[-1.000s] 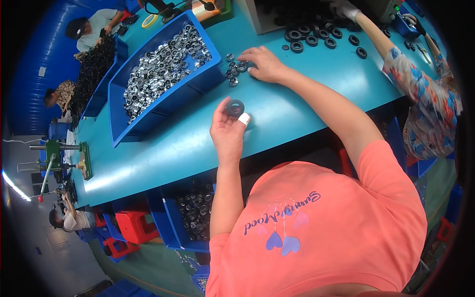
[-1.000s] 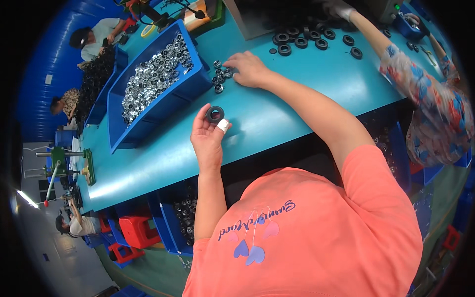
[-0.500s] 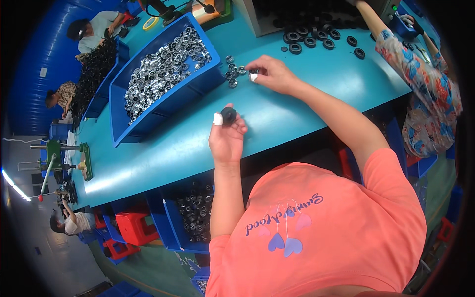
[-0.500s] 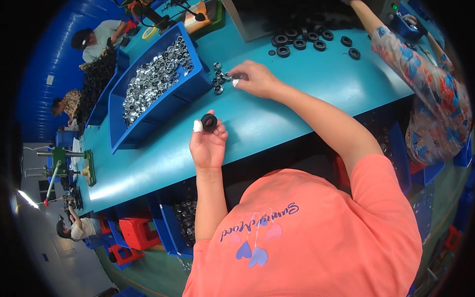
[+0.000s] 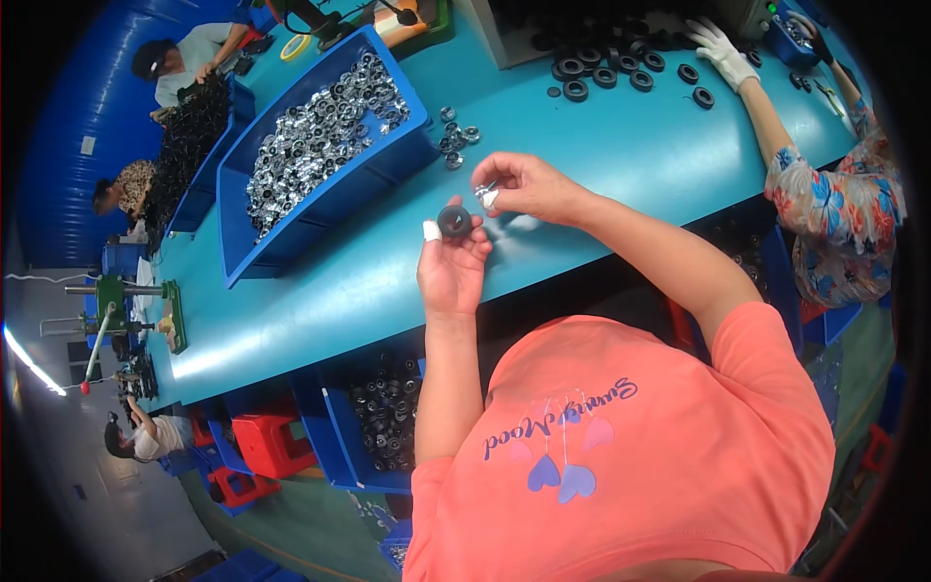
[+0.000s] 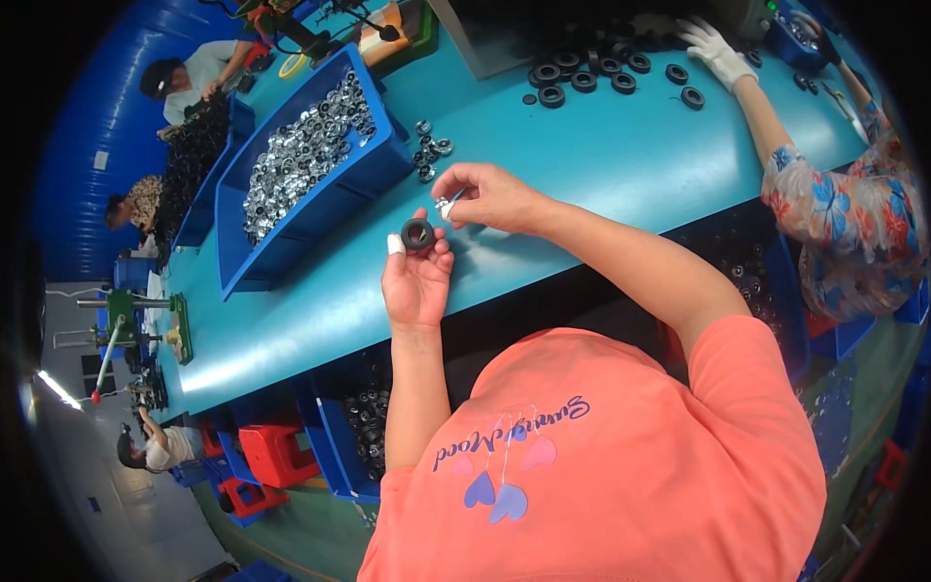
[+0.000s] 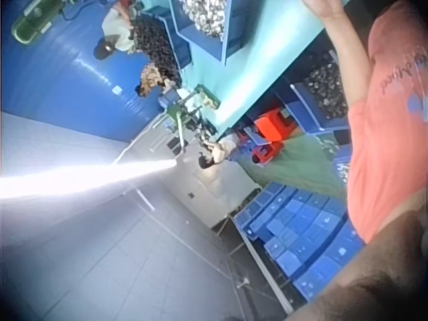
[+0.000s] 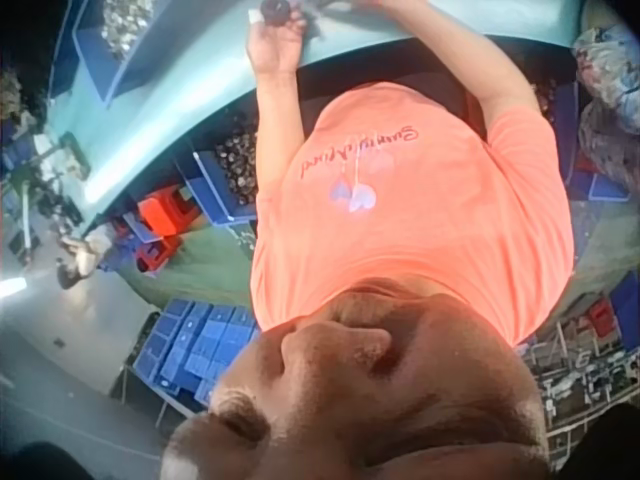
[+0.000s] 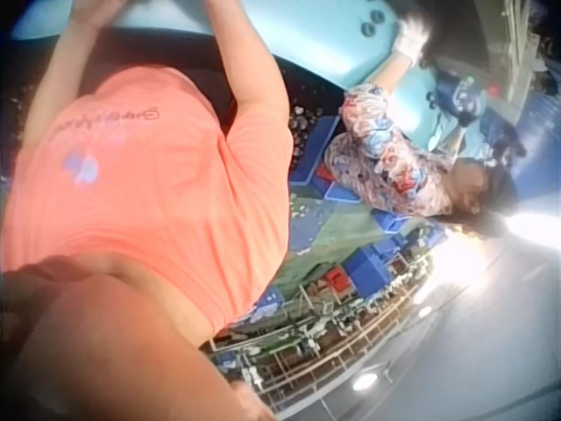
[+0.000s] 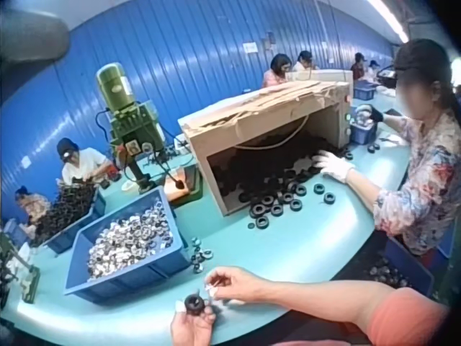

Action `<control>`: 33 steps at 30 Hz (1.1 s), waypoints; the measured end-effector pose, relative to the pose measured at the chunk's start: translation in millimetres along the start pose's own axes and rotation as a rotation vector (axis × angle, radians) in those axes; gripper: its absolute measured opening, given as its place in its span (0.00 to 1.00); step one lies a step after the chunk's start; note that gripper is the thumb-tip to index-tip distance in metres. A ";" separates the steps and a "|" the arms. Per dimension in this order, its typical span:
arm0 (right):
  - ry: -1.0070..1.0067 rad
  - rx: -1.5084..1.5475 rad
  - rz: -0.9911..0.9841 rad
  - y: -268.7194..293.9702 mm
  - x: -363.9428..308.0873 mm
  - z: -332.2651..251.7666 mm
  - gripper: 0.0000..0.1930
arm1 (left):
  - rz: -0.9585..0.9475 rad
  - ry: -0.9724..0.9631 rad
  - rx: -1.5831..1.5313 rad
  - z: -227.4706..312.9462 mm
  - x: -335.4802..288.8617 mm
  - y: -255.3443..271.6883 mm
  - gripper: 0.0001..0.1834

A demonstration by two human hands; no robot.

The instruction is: Assembling small silver components into black circular rings on a factory assembly line.

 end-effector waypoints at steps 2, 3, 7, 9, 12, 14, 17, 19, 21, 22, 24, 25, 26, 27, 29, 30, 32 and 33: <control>0.005 0.018 -0.008 -2.3 -1.6 0.8 0.18 | 0.002 -0.001 0.013 -1.3 0.8 1.8 0.29; 0.003 0.017 -0.018 -3.5 -2.9 -0.7 0.18 | 0.006 -0.002 0.020 -2.1 1.0 2.2 0.29; -0.006 0.023 -0.061 -1.8 -3.1 6.4 0.19 | -0.005 -0.035 0.057 -4.4 1.5 1.6 0.28; -0.023 0.053 -0.059 -1.7 -2.7 9.4 0.19 | -0.018 -0.038 0.064 -4.1 2.8 2.7 0.28; -0.031 0.077 -0.059 -2.8 -1.9 12.8 0.19 | -0.012 -0.041 0.067 -4.1 3.7 4.1 0.28; -0.029 0.086 -0.059 -3.5 -1.9 13.7 0.19 | -0.005 -0.043 0.067 -3.9 3.2 4.2 0.28; -0.025 0.110 -0.056 -3.4 -1.5 14.5 0.19 | -0.008 -0.046 0.061 -4.0 3.8 4.6 0.27; -0.025 0.144 -0.050 -3.6 -0.5 15.4 0.18 | -0.012 -0.045 0.053 -3.6 3.9 4.2 0.27; -0.033 0.207 -0.037 -4.4 -2.1 10.6 0.18 | -0.022 -0.048 0.049 -2.8 3.4 2.5 0.27; -0.037 0.239 -0.030 -4.7 -2.5 9.0 0.18 | -0.026 -0.050 0.047 -2.6 3.1 2.4 0.27; -0.035 0.300 -0.034 -2.7 -1.1 12.0 0.18 | -0.036 -0.053 0.045 -2.4 2.9 3.6 0.27; -0.034 0.331 -0.035 -1.4 -0.6 13.4 0.18 | -0.042 -0.054 0.044 -2.4 2.8 4.1 0.27; -0.035 0.337 -0.036 -0.4 -0.3 14.4 0.18 | -0.038 -0.051 0.043 -2.5 2.7 4.8 0.27; -0.036 0.342 -0.038 0.5 0.2 15.1 0.18 | -0.035 -0.049 0.042 -2.5 2.7 5.4 0.26; -0.040 0.344 -0.039 0.5 0.3 15.6 0.18 | -0.034 -0.046 0.033 -2.8 2.6 6.9 0.26; -0.042 0.342 -0.041 0.1 0.6 14.9 0.17 | -0.035 -0.046 0.026 -2.6 2.8 7.8 0.25; -0.043 0.339 -0.046 -0.3 1.4 15.6 0.17 | -0.039 -0.048 0.020 -2.8 2.9 10.6 0.24; -0.040 0.340 -0.049 -0.1 1.6 16.9 0.17 | -0.043 -0.049 0.022 -3.1 3.1 12.4 0.23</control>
Point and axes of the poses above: each hand's wrist, its own x-axis towards the middle knuckle, its own y-axis out of the back of the hand, z = x × y, the point moved 1 cm from there along x, towards the middle knuckle, and after that the axes turned 6 degrees about -z, right-handed, at the moved point
